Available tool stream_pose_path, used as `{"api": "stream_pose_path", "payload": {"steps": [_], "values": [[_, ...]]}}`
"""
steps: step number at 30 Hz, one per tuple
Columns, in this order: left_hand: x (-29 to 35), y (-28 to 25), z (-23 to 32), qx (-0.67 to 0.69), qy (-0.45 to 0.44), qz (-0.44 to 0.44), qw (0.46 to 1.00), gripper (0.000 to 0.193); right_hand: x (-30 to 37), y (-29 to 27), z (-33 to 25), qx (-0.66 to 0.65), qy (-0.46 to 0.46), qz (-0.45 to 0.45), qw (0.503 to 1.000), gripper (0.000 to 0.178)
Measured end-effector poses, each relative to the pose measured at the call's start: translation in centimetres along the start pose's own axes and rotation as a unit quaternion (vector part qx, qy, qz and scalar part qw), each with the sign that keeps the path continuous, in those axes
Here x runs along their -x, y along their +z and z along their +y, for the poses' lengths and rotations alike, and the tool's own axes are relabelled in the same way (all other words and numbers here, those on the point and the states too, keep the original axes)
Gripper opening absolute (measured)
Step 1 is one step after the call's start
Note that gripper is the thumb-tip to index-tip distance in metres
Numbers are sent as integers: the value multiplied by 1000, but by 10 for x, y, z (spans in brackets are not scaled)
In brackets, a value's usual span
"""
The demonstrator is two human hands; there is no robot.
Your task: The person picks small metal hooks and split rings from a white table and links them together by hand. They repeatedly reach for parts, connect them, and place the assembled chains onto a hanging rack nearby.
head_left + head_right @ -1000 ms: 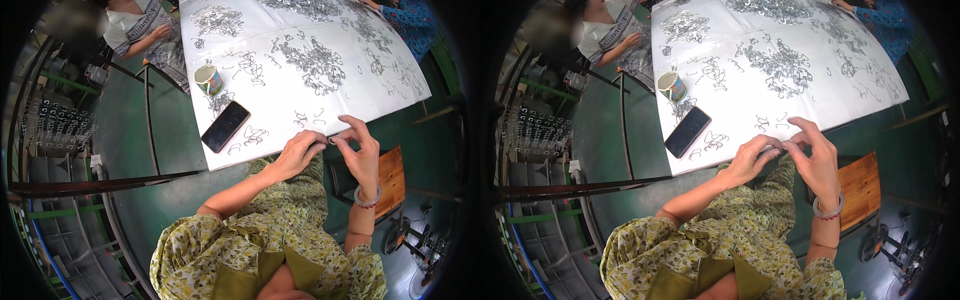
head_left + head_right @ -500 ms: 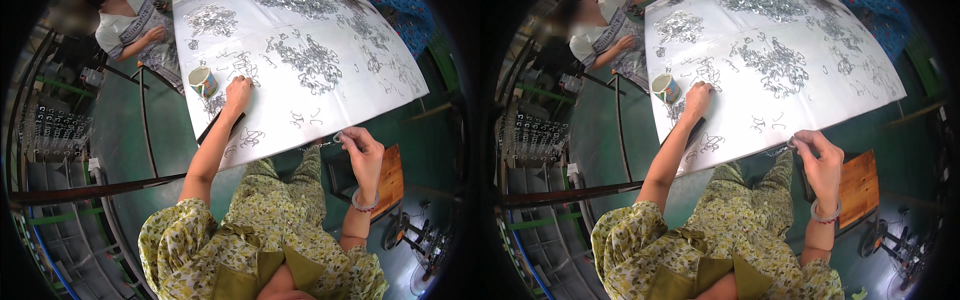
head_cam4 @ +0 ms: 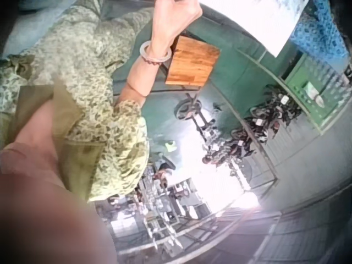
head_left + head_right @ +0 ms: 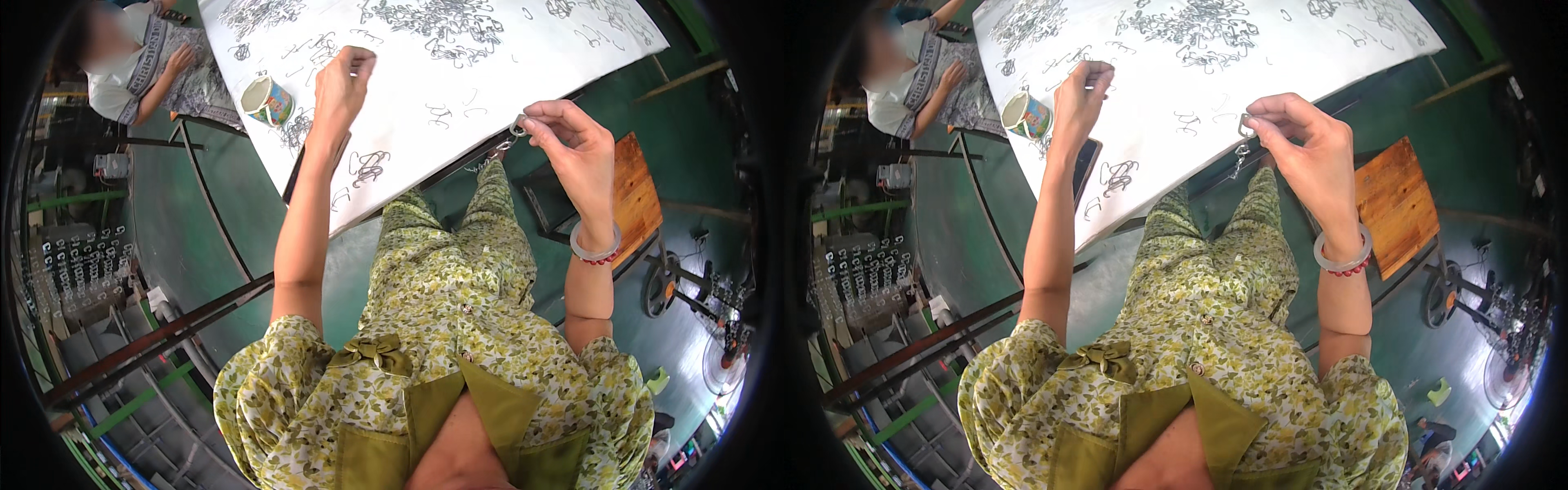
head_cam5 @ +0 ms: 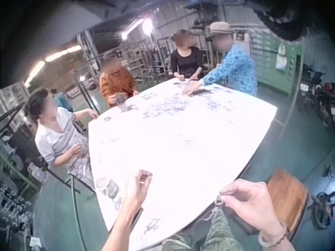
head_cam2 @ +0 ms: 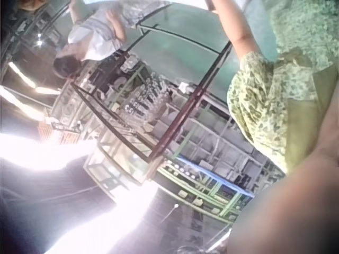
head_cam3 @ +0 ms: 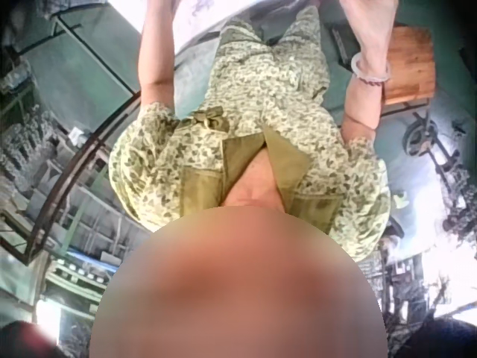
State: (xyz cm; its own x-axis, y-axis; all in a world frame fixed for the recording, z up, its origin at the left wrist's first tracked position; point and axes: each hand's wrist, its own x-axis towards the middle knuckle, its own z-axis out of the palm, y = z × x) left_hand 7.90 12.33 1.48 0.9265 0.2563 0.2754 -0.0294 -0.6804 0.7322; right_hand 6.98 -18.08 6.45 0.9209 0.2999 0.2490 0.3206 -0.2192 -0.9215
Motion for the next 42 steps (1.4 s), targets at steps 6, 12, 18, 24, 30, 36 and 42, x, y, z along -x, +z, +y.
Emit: {"api": "stream_pose_path", "payload": {"steps": [6,12,18,24,30,36,42], "values": [[61,24,106,300,45,-117,946,12,5,5,-3,-31,41,3,999,13],[62,50,122,227,174,-27,958,11,11,9,-3,-73,18,51,996,15],[62,57,121,148,228,25,962,13,13,10,-4,-74,28,77,994,15],[58,57,130,187,210,38,959,13,13,12,-8,-66,15,82,994,17],[35,52,155,305,231,-22,924,11,15,0,-11,-86,-78,140,983,18],[13,35,202,365,311,-106,871,11,9,-33,-27,-125,-158,202,959,22],[6,70,222,440,304,-147,832,17,30,-80,-60,-112,-227,268,930,15]]}}
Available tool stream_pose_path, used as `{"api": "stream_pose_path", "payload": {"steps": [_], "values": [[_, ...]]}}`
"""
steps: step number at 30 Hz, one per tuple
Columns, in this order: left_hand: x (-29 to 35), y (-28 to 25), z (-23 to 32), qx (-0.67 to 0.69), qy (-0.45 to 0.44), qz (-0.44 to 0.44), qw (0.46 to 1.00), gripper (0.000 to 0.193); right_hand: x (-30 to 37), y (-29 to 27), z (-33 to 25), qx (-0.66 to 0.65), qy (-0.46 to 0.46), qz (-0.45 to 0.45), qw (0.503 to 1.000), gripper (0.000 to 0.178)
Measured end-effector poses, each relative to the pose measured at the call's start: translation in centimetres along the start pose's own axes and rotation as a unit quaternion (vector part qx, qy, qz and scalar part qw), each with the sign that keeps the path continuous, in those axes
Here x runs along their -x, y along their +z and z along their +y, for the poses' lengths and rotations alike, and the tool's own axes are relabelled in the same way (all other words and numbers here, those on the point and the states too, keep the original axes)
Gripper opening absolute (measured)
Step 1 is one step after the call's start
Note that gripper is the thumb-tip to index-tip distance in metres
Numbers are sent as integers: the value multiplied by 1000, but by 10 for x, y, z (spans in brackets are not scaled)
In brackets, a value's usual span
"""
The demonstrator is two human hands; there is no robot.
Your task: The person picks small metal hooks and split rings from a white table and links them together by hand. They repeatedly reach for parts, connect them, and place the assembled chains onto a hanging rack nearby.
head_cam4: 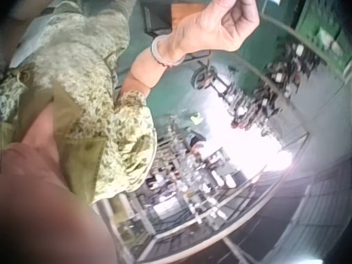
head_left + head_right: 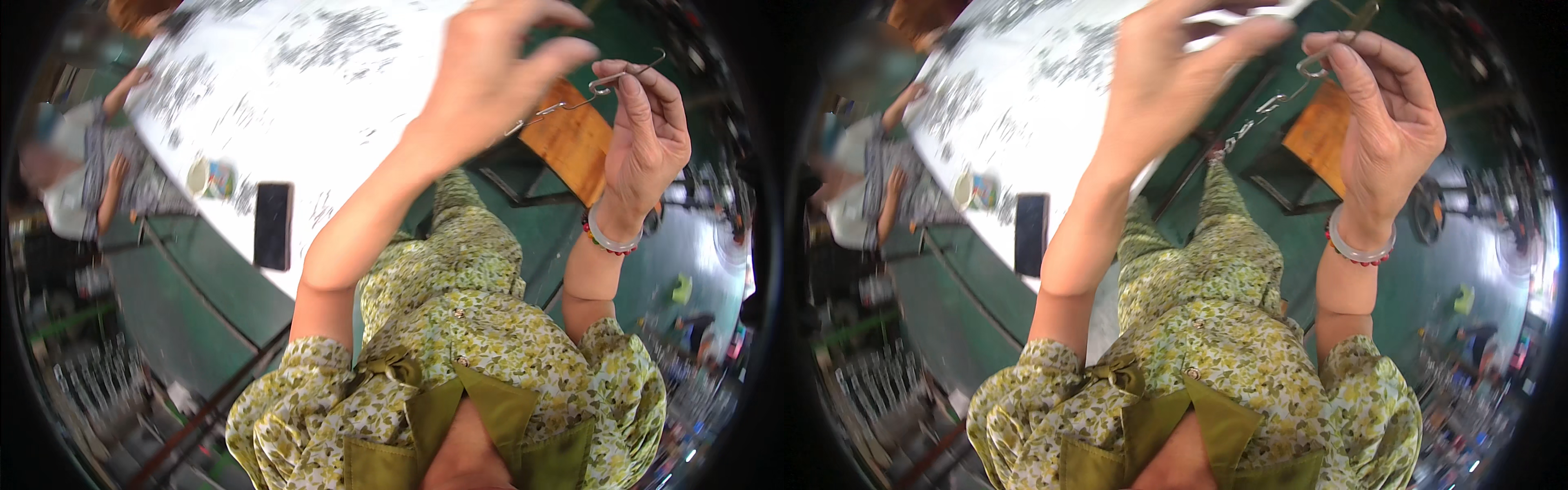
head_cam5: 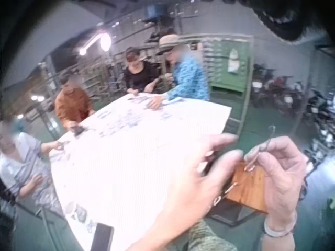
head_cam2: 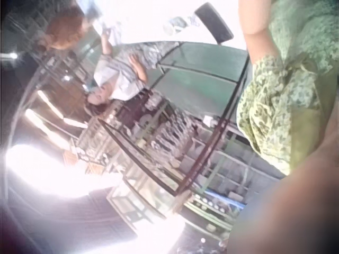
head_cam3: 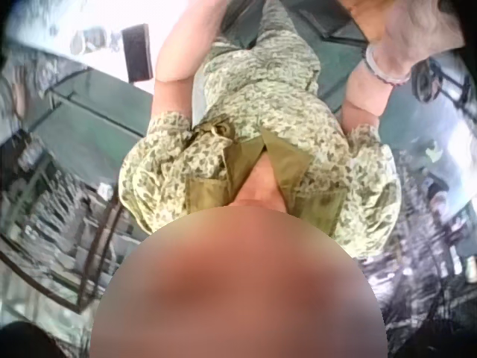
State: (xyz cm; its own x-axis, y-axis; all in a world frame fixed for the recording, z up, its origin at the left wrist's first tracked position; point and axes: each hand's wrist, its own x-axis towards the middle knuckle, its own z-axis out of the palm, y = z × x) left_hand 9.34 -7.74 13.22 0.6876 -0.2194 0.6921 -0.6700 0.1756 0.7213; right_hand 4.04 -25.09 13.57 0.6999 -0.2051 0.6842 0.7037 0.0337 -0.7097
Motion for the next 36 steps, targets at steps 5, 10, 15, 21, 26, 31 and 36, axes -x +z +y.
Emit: {"api": "stream_pose_path", "payload": {"steps": [5,10,15,21,26,31,36], "values": [[43,1,-72,-33,-233,-122,964,18,-11,-34,-56,123,-67,40,989,18],[100,-18,-205,-28,-418,-381,824,18,-23,-58,-109,84,-141,104,981,16],[107,6,-238,-70,-472,-365,799,21,7,-101,-195,184,-225,234,928,16],[118,-17,-283,-11,-421,-309,853,33,35,-155,-269,256,-293,174,905,17],[123,-24,-277,-54,-396,-316,860,30,54,-188,-337,339,-322,288,836,15],[125,-22,-279,-20,-443,-288,849,28,79,-224,-398,389,-350,418,743,17],[125,-18,-279,16,-473,-306,826,34,84,-249,-459,402,-364,433,720,20]]}}
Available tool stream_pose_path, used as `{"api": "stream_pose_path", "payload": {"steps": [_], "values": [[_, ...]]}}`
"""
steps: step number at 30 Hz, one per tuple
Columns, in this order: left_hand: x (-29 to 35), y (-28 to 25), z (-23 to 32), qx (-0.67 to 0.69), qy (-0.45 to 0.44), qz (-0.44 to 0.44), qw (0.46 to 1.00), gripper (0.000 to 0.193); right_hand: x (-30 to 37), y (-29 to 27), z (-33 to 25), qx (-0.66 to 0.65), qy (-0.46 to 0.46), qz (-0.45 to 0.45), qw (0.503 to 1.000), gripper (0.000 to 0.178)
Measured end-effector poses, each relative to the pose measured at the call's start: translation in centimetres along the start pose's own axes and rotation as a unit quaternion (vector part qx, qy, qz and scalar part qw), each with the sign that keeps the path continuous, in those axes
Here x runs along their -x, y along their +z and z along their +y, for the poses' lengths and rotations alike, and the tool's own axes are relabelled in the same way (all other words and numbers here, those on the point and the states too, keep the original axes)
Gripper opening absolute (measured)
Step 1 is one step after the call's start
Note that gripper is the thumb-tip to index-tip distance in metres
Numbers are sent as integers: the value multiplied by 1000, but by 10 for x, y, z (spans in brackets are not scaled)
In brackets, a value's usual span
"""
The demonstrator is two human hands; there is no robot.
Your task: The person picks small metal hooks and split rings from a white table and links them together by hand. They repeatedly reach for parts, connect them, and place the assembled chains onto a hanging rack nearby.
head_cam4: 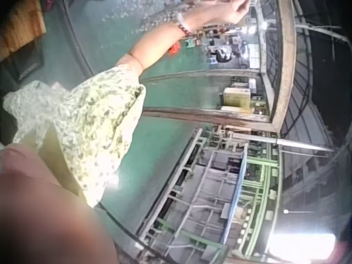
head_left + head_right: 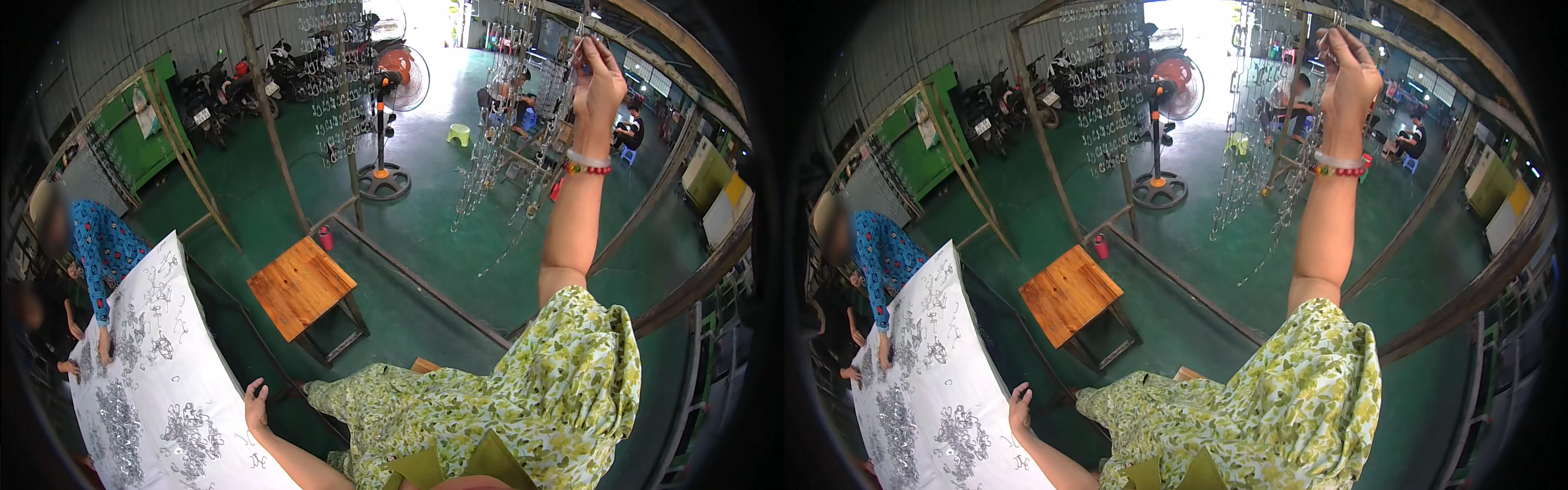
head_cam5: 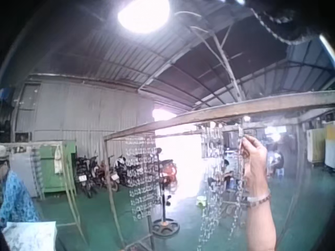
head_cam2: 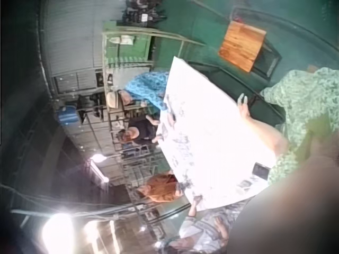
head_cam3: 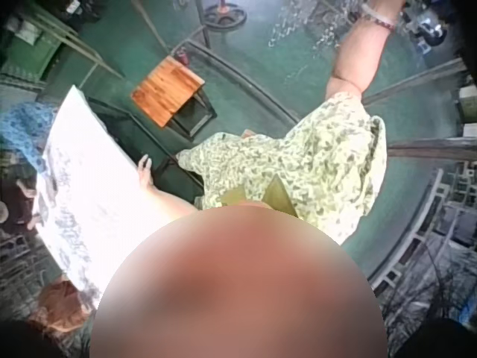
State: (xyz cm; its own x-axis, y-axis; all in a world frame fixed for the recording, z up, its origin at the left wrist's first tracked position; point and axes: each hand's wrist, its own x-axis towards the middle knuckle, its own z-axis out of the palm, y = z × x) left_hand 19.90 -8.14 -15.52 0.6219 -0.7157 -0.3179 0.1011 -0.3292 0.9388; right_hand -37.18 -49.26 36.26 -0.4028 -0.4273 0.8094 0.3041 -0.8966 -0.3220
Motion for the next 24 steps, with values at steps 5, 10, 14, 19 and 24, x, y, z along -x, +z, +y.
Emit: {"api": "stream_pose_path", "payload": {"steps": [5,10,14,19,24], "values": [[4,-3,7,12,-51,24,998,34,-59,-16,24,14,-3,40,999,19],[0,-4,3,21,-49,19,998,32,-110,-31,42,3,5,16,1000,12],[5,-3,10,11,-56,28,998,32,-103,-8,37,19,21,21,999,8],[8,3,11,8,-37,23,999,33,-111,-10,42,13,21,15,1000,11],[2,2,8,-13,-26,18,999,33,-105,-15,45,100,31,78,991,7]]}}
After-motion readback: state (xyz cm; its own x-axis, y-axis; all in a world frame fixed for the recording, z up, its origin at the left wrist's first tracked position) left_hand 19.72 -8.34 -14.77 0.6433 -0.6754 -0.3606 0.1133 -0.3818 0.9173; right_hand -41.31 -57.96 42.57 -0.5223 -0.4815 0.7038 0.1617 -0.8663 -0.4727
